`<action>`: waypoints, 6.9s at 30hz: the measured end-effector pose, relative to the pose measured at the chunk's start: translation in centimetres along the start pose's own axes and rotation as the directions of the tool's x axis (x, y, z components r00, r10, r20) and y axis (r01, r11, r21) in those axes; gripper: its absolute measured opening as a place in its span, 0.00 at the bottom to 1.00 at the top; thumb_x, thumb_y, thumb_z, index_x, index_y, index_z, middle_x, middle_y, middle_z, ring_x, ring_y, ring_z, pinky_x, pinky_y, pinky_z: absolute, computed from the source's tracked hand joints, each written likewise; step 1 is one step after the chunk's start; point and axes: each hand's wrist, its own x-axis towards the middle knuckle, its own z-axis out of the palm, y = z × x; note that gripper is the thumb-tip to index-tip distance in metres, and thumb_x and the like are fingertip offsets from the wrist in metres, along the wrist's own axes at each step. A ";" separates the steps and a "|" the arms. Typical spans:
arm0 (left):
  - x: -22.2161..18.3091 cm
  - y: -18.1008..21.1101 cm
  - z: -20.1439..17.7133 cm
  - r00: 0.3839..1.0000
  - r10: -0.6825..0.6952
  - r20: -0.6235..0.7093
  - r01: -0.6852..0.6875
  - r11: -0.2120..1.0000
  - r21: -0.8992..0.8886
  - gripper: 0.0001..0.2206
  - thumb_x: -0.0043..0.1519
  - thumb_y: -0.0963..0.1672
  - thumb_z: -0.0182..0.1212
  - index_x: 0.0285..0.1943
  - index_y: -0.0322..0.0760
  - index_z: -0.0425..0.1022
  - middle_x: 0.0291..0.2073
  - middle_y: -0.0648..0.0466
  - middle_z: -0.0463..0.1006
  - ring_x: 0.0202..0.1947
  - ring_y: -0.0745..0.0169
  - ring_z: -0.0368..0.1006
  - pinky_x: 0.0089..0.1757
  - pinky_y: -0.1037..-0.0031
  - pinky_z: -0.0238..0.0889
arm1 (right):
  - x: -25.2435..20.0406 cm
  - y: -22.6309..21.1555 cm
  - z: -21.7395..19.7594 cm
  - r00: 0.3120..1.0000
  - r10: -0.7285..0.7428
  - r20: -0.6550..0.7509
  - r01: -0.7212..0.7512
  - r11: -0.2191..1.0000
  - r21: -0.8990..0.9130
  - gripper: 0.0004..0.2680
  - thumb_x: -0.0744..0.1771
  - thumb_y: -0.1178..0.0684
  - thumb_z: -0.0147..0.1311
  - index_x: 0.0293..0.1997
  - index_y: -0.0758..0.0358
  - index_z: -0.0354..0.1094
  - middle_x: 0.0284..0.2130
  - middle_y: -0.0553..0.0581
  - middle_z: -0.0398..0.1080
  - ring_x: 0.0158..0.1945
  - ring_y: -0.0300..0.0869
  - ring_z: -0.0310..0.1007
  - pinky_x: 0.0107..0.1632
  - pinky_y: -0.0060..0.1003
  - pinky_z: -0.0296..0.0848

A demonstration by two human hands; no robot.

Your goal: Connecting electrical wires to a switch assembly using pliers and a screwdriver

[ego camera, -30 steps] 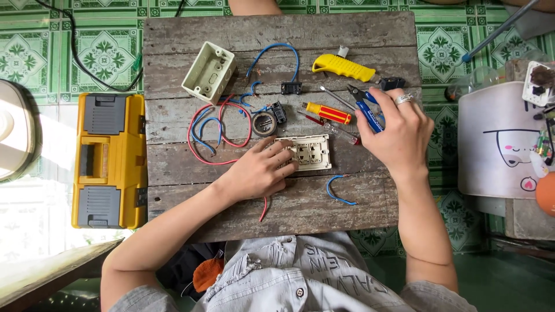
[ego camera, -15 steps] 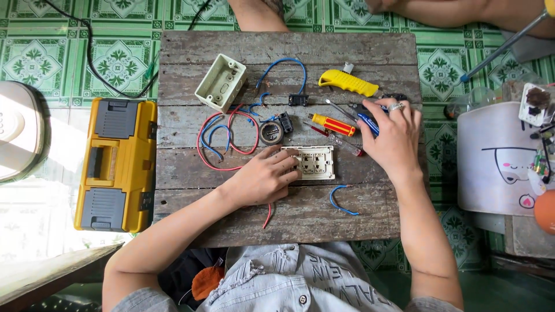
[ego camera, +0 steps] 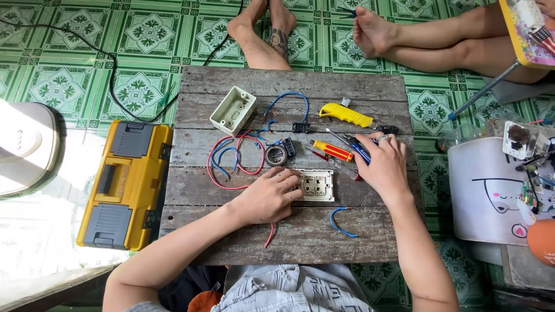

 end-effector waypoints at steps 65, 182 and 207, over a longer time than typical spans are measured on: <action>5.6 -6.2 -3.0 0.779 -0.563 0.277 0.596 0.801 -0.049 0.22 0.55 0.49 0.71 0.53 0.32 0.77 0.38 0.44 0.77 0.41 0.43 0.78 0.40 0.56 0.76 | 0.7 -2.3 -1.8 0.947 -0.152 -0.284 0.212 0.957 0.196 0.11 0.65 0.55 0.64 0.52 0.61 0.75 0.48 0.59 0.69 0.56 0.52 0.68 0.55 0.48 0.67; 11.7 -5.5 -0.6 0.959 -0.284 -0.025 0.211 0.766 -0.608 0.05 0.60 0.39 0.63 0.42 0.34 0.80 0.29 0.46 0.82 0.33 0.51 0.79 0.34 0.66 0.72 | -0.8 -4.9 -1.7 0.881 0.300 -0.367 0.307 0.230 0.924 0.13 0.69 0.67 0.46 0.59 0.69 0.51 0.47 0.75 0.68 0.39 0.57 0.78 0.34 0.40 0.81; 12.1 -1.3 -2.7 0.831 -0.366 -0.419 0.062 0.810 -0.584 0.07 0.61 0.35 0.66 0.45 0.35 0.82 0.28 0.49 0.82 0.30 0.51 0.78 0.38 0.67 0.74 | -1.6 -6.2 -0.6 0.960 0.252 -0.122 0.123 0.010 0.992 0.12 0.65 0.70 0.59 0.53 0.80 0.65 0.40 0.71 0.72 0.40 0.50 0.80 0.39 0.47 0.86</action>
